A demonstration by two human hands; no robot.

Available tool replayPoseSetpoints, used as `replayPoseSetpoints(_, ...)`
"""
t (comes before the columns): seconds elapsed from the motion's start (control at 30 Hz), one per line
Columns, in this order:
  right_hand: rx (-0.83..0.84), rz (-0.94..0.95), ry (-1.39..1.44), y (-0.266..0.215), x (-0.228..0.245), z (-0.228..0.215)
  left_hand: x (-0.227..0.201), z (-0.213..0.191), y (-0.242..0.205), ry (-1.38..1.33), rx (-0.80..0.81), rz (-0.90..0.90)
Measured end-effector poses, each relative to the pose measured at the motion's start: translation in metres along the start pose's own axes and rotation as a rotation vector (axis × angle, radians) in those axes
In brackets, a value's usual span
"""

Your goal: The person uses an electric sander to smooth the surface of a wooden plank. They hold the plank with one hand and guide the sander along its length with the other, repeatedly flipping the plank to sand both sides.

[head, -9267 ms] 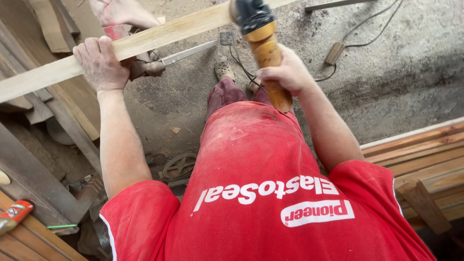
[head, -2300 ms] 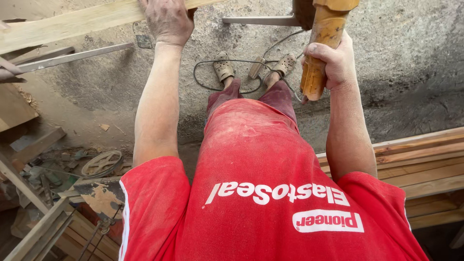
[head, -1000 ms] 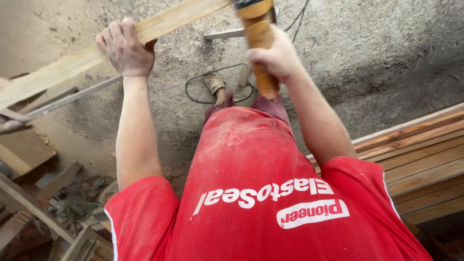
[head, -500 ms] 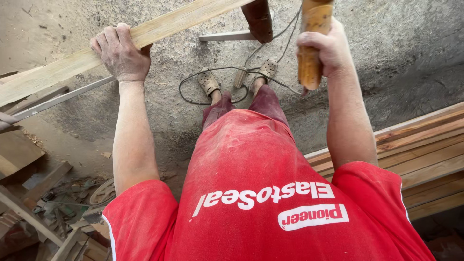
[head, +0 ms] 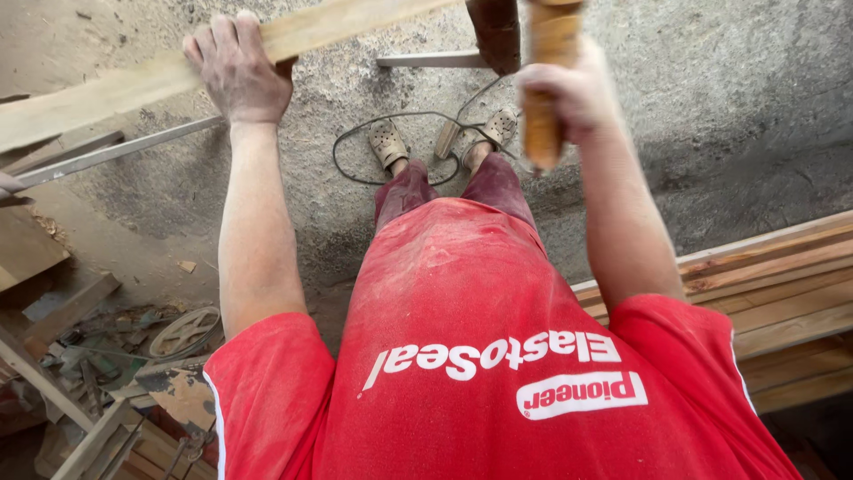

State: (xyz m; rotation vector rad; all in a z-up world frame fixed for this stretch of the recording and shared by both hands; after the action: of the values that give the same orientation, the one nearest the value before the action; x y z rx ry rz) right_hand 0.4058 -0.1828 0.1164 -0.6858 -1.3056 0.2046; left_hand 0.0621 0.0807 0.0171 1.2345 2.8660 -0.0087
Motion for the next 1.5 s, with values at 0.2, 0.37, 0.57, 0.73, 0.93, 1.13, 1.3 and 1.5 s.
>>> replayPoseSetpoints(0.2, 0.187, -0.003, 0.002, 0.022, -0.010, 0.108, -0.003, -0.012, 0.008, 0.015, -0.044, 0.003)
replayPoseSetpoints(0.37, 0.161, 0.128, -0.055, 0.011, -0.011, 0.101, -0.012, -0.016, -0.003, -0.008, -0.062, 0.006)
replayPoseSetpoints(0.57, -0.028, 0.037, -0.051, -0.013, 0.009, 0.027, -0.009, -0.017, 0.005, -0.046, -0.090, 0.018)
replayPoseSetpoints(0.73, -0.151, -0.024, 0.042, -0.037, 0.014, -0.058, -0.003, -0.010, -0.005, -0.030, -0.043, -0.007)
replayPoseSetpoints(0.93, -0.201, -0.072, 0.113, -0.049, 0.016, -0.151, 0.001, 0.008, -0.012, 0.067, 0.008, -0.025)
replayPoseSetpoints(1.13, -0.213, -0.132, 0.141, -0.064, 0.017, -0.248, 0.021, 0.028, -0.009, 0.066, 0.149, -0.030)
replayPoseSetpoints(1.3, -0.225, -0.157, 0.198, -0.100, 0.029, -0.312, 0.004, -0.007, 0.000, 0.079, 0.259, -0.062)
replayPoseSetpoints(1.5, -0.169, -0.063, 0.137, -0.125, 0.024, -0.294, -0.169, -0.048, 0.082, -0.180, 0.369, 0.030)
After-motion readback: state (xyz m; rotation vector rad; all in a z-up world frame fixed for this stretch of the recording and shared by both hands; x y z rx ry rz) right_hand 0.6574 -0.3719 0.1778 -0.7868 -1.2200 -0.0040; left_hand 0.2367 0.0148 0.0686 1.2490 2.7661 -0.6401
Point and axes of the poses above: each hand's wrist, its own y-axis towards the middle knuckle, its own z-axis out of the palm, x = y × z, the point moved 10 cm from there along y, towards the middle knuckle, and after that the axes turned 12 degrees about x, right-handed, at the moved point
